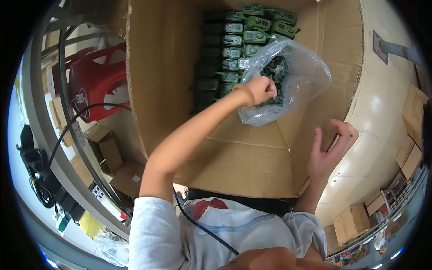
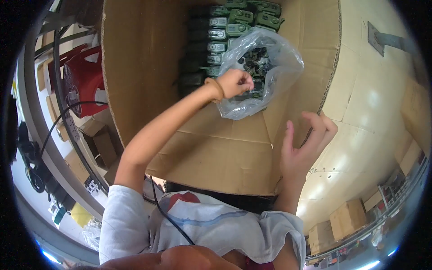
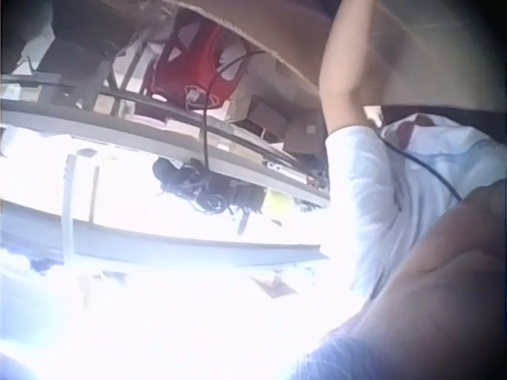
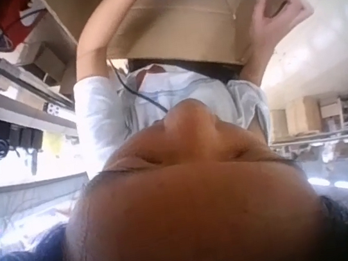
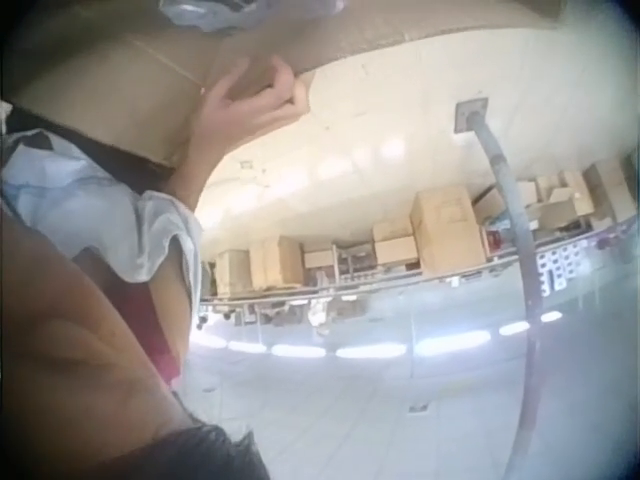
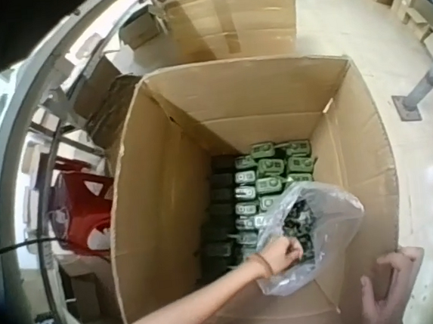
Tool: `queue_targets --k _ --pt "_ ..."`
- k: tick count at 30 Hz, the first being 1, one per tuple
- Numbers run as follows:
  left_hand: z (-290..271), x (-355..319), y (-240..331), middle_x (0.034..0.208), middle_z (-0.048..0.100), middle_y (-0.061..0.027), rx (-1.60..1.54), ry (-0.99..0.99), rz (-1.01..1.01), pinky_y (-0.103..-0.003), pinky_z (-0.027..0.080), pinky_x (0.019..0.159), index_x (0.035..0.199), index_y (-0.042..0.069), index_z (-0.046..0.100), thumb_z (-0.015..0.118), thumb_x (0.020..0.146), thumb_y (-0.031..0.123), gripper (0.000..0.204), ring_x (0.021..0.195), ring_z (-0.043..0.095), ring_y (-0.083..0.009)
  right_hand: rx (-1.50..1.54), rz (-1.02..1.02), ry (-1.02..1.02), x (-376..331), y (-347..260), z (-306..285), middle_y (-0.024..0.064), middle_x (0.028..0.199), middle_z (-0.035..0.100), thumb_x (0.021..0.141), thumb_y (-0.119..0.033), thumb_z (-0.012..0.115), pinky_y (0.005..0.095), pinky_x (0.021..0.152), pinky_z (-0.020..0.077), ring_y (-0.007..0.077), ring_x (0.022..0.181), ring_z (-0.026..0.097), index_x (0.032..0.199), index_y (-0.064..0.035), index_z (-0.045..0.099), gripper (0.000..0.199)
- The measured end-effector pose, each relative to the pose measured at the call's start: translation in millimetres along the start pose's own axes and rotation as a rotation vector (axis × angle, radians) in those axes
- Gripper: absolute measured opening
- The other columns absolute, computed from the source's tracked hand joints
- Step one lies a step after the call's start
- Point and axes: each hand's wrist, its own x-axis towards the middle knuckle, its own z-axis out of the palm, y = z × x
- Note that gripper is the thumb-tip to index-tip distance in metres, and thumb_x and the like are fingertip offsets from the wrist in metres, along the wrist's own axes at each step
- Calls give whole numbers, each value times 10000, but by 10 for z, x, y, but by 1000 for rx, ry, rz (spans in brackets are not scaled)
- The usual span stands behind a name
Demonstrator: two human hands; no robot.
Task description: The person organizes and packs portable radios into a cardboard box by hand.
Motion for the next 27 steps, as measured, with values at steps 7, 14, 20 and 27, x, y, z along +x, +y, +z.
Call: queue_targets --k 7,14,20,27 --pt "-1053 -622 61 798 665 -88 -390 -528 -466 -177 434 485 865 24 609 597 850 164 141 589 569 -78 17 -6 5 -27 -18 26 131 1035 395 770 -22 600 356 863 338 276 982 415 1079 -29 490 328" --pt "-1093 -756 -1026 658 433 -18 -663 206 -786 -195 280 409 896 51 532 459 837 106 109 507 370 -88 -42 -44 -45 -30 -41 10 142 1062 369 770 -48 617 368 883 321 285 1006 393 1121 -40 472 380" --pt "-962 -696 -1879 695 451 -9 -744 811 -618 -244 346 477 1016 69 593 450 895 202 229 580 411 -100 -54 -1 -50 -41 -5 26 146 1066 361 760 -53 635 374 895 302 288 1022 364 1139 -47 448 423" --pt "-1264 0 -1632 765 490 -8 -1119 800 -283 -275 502 727 1136 65 583 484 904 113 257 689 478 -131 -165 47 -95 -47 -15 -12 150 1121 330 771 -43 613 378 944 289 288 1053 348 1159 -29 404 441"
